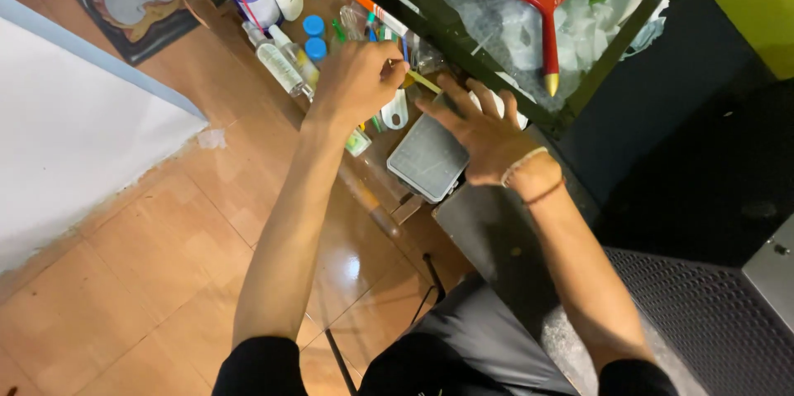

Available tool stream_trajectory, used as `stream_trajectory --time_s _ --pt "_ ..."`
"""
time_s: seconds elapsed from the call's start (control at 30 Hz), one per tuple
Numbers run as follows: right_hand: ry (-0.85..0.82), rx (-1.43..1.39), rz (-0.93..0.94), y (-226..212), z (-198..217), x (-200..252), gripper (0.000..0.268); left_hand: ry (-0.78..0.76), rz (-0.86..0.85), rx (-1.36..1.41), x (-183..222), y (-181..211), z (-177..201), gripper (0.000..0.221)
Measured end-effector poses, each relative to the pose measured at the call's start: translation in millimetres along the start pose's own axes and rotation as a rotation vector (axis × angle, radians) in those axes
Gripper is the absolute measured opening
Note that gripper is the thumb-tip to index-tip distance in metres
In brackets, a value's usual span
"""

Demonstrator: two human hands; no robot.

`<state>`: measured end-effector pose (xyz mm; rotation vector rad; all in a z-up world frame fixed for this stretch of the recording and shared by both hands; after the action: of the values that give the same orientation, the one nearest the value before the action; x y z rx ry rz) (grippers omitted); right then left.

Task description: Removing RAM modules from a computer motherboard and preparing tools for further repair

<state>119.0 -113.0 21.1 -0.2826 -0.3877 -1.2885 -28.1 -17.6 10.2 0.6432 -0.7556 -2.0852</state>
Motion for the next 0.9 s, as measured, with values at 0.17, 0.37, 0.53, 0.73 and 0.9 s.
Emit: stream_trajectory --time_s 0.17,0.37,0.53,0.73,0.9 --pt "0.100 -0.287 0.094 6 7 -1 0.090 0.025 -0.063 -0.027 8 15 -2 0.015" --pt "0.336 -0.321 0.113 21 4 18 0.097 0.115 -0.128 0.228 18 50 17 0.017" --pt "0.600 -0.435 -0.009 22 -5 63 0.100 0.073 -0.127 0.430 43 69 -6 0.032" --pt "0.667 -0.660 -0.448 6 -42 137 0.096 0.100 -0.327 0.507 88 117 -45 0.053" --pt "0.694 -0.770 -0.683 -10 -76 192 0.096 -0.076 -0.318 0.523 112 142 -81 0.057"
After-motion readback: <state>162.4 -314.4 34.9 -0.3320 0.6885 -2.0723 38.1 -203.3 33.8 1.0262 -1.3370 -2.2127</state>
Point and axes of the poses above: each hand's wrist, its own x-axis away from the middle knuckle, its own z-axis out of the back of the hand, y = z × x, the point moved 3 cm from there along -x, towards the middle knuckle, and after that the axes turned 6 degrees about x, right-handed, at the moved point
